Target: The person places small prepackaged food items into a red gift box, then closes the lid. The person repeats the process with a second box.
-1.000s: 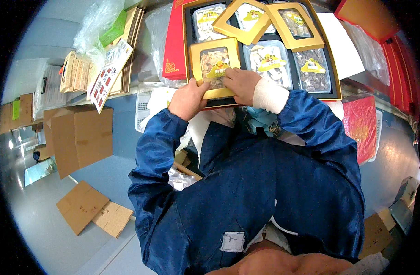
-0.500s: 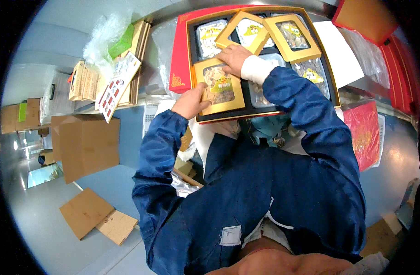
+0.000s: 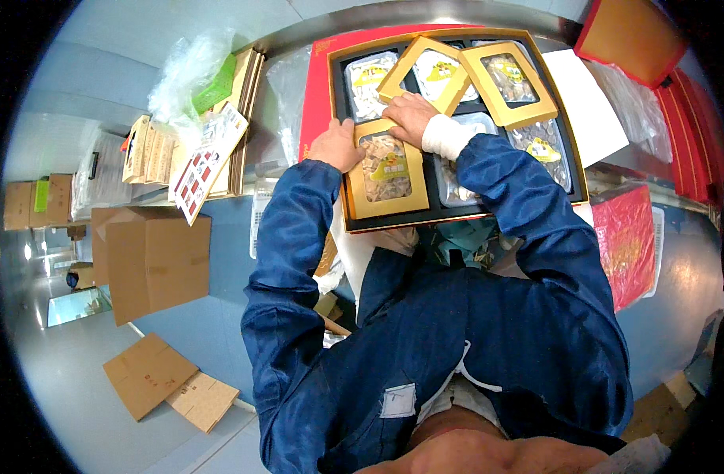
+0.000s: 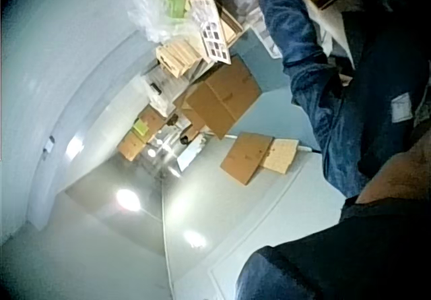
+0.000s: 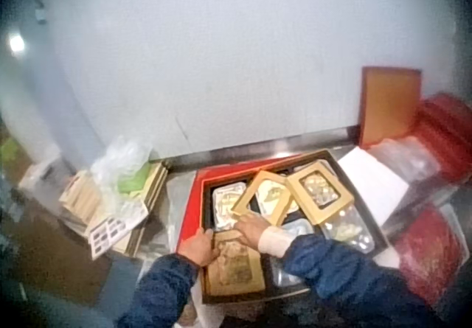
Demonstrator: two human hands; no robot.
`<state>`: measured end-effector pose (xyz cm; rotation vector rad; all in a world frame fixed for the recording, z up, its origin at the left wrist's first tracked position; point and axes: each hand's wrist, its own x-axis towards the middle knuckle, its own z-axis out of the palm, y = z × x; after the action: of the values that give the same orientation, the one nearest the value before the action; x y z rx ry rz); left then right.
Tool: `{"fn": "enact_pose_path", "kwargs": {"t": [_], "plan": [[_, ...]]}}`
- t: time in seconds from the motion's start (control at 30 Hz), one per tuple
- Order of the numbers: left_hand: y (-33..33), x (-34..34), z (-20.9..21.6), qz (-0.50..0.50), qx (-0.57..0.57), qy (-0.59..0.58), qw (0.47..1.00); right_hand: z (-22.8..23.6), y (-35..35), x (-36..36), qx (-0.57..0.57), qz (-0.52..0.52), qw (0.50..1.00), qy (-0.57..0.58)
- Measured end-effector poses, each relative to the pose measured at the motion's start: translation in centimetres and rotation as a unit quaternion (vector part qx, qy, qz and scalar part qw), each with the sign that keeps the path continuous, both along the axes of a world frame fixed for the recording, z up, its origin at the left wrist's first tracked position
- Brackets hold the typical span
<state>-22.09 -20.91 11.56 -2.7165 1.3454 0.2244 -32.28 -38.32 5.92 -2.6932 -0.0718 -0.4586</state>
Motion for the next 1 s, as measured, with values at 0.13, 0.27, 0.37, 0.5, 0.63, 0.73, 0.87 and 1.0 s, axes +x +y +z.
{"fn": "enact_pose_path", "kwargs": {"t": [0.13, 0.27, 0.37, 0.5, 0.63, 0.73, 0.87, 1.0], "plan": [[-0.3, 0.8, 0.4, 0.002, 0.009, 0.035, 0.999, 0.0, -0.2, -0.2, 0.009, 0.005, 1.0, -0.002], [-0.8, 2.2, 0.5, -0.008, 0.017, 0.066, 0.998, 0.3, 0.0, -0.4, 0.015, -0.015, 1.0, 0.006], [-0.8, 2.3, 0.3, -0.009, 0.008, 0.064, 0.998, 0.5, -0.1, -1.8, 0.038, -0.089, 0.993, -0.062], [-0.6, 2.9, 0.0, -0.025, 0.011, 0.081, 0.996, 1.6, 0.4, -4.5, 0.147, -0.162, 0.974, 0.066], [-1.3, 3.0, 0.2, -0.017, 0.008, 0.102, 0.995, 0.1, 1.0, -4.0, 0.152, -0.155, 0.974, 0.071], [-1.4, 3.1, 0.0, -0.021, 0.001, 0.095, 0.995, -0.5, 1.2, -3.4, 0.151, -0.161, 0.974, 0.045], [-0.9, 3.1, 0.2, 0.018, -0.041, 0.169, 0.985, -0.7, 1.0, -2.7, 0.132, -0.15, 0.979, 0.04], [-0.9, 3.6, 0.1, 0.067, -0.042, 0.242, 0.967, 0.4, 0.5, -2.2, 0.077, -0.134, 0.983, 0.096]]}}
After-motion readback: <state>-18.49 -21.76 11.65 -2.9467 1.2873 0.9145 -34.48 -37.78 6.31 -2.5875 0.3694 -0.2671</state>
